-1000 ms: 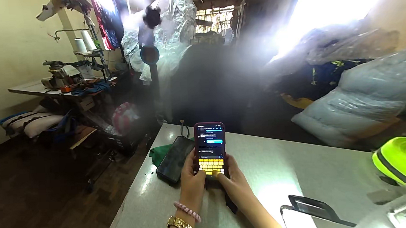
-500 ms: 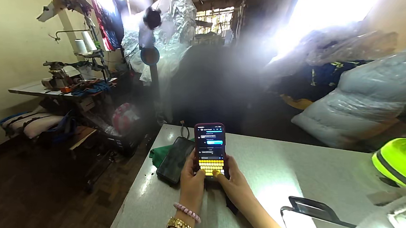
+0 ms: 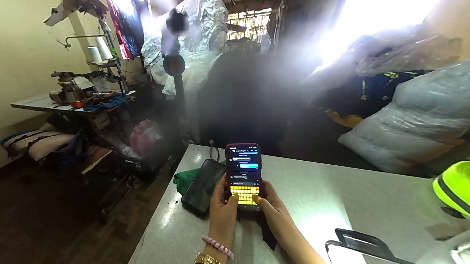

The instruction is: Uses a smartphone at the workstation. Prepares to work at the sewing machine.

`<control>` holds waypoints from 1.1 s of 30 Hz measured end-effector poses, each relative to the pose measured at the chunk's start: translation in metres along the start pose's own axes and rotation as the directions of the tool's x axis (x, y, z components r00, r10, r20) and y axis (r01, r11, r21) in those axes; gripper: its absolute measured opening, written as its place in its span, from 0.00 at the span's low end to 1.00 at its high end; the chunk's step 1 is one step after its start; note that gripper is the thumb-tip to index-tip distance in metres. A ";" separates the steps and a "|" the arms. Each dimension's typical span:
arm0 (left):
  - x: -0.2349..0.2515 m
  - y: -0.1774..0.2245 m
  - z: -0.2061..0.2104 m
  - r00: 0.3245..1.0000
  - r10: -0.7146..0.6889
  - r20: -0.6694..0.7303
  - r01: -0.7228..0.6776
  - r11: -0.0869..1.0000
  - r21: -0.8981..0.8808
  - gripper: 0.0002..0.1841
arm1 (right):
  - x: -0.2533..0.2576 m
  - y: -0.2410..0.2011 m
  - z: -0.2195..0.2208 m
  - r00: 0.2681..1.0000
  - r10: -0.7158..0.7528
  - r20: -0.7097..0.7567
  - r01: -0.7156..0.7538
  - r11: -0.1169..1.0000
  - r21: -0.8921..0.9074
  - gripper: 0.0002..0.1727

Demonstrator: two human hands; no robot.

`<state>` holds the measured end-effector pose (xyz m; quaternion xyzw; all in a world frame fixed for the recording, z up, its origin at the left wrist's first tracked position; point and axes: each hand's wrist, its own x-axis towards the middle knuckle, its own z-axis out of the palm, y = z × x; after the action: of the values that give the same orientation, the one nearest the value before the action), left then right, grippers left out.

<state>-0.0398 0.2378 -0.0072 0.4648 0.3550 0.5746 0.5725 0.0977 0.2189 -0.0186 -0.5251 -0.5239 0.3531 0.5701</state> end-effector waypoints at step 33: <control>-0.001 0.000 0.000 1.000 -0.016 0.000 0.016 1.000 -0.003 0.31 | 0.005 -0.013 0.001 0.991 0.017 -0.129 -0.025 0.998 -0.063 0.19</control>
<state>-0.0402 0.2369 -0.0074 0.4612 0.3579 0.5706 0.5776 0.0955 0.2212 -0.0049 -0.5705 -0.4917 0.3074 0.5816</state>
